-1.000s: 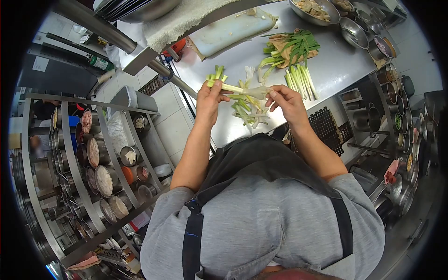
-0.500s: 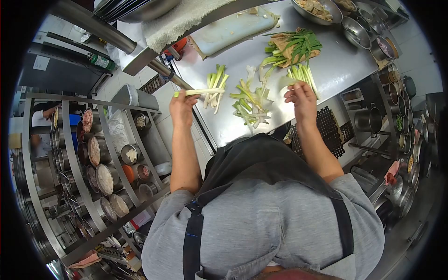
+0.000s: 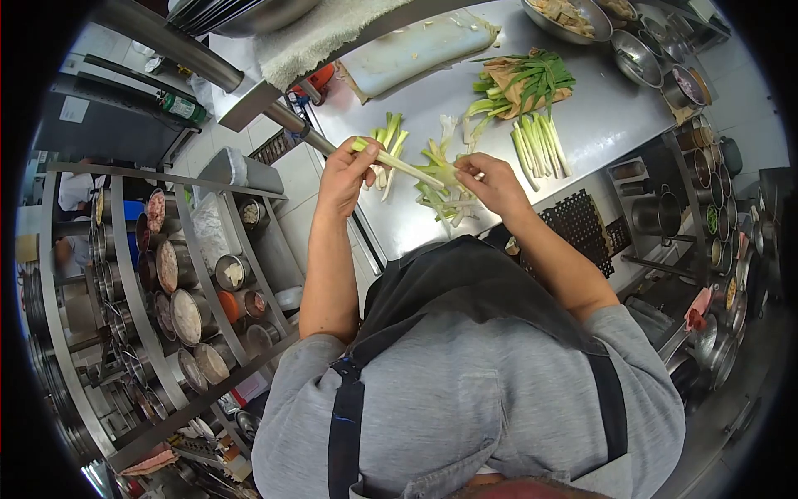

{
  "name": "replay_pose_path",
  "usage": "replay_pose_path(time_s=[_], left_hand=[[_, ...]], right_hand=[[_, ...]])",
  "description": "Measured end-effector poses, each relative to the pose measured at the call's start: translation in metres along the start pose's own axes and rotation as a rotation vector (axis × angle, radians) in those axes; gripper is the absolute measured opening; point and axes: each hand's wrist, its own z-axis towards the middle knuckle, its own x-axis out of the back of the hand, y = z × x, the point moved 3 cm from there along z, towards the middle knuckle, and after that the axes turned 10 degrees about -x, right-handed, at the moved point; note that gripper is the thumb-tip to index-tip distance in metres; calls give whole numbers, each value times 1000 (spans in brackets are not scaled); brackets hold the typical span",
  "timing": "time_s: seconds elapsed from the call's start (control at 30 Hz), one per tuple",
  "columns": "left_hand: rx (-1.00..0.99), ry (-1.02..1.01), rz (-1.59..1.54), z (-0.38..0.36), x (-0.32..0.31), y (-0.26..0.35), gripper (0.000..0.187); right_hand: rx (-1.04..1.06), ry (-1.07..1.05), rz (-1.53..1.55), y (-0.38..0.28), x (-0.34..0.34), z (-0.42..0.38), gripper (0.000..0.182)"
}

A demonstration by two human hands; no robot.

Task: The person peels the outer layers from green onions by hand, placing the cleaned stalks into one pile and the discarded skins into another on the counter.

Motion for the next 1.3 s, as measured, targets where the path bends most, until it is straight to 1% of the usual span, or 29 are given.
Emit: replay_pose_path(time_s=[0.03,0.07,0.1,0.13,0.2,0.23,0.27,0.33,0.37,0.43,0.47,0.53,0.57,0.63,0.67,0.73,0.77,0.83,0.87,0.93,1.17,1.23,1.27,1.3], left_hand=[[33,-41,-21,1,-2,3,19],[35,-46,-25,2,-5,4,19],[19,-80,-95,4,-9,5,19],[2,-114,-163,6,-12,7,18],[-14,-119,-220,9,-22,11,18],[-30,-118,-277,9,-26,13,18],[-31,-115,-278,10,-29,14,18],[-55,-130,-295,9,-32,16,19],[-55,-128,-295,9,-32,17,19],[-61,-200,-349,8,-36,19,20],[-61,-201,-351,8,-39,22,20],[-42,-102,-288,5,-47,29,21],[-43,-100,-289,6,-51,31,21],[168,18,87,4,-52,27,23],[166,19,86,3,-54,24,23],[109,85,120,1,-55,14,24],[93,79,121,1,-56,12,24],[81,71,102,1,-53,8,25],[68,62,85,0,-52,8,26],[61,57,58,0,-52,7,25],[8,31,-82,1,-51,7,22],[-1,12,-104,2,-51,8,22],[-9,-3,-127,2,-51,10,22],[-10,-1,-126,2,-51,11,22]], right_hand=[[-5,2,-3,-15,3,-3,18],[21,-82,17,-32,4,-5,20],[49,-165,39,-40,3,-6,22],[49,-160,38,-40,3,-7,22],[-99,-356,89,-32,-8,-9,25],[-175,-346,209,-22,-13,-10,26],[-175,-349,208,-24,-13,-10,26],[-354,-400,479,-25,-12,-9,26],[-354,-402,479,-25,-12,-9,26],[-375,-533,559,-26,-12,-11,25],[-376,-531,558,-28,-11,-11,25],[-379,-470,587,-32,-9,-12,22],[-379,-472,586,-36,-7,-11,22],[39,-85,-21,-52,6,-9,22],[41,-86,-21,-51,5,-9,22],[188,18,-186,-52,4,-11,21],[188,18,-187,-52,4,-12,21],[57,-66,-111,-49,1,-13,20],[56,-68,-110,-49,0,-13,20],[147,-25,-158,-51,1,-14,17],[171,13,-166,-57,2,-13,12],[267,16,-68,-54,4,-11,14],[267,16,-67,-54,5,-11,14],[181,-29,-16,-52,6,-10,14]])
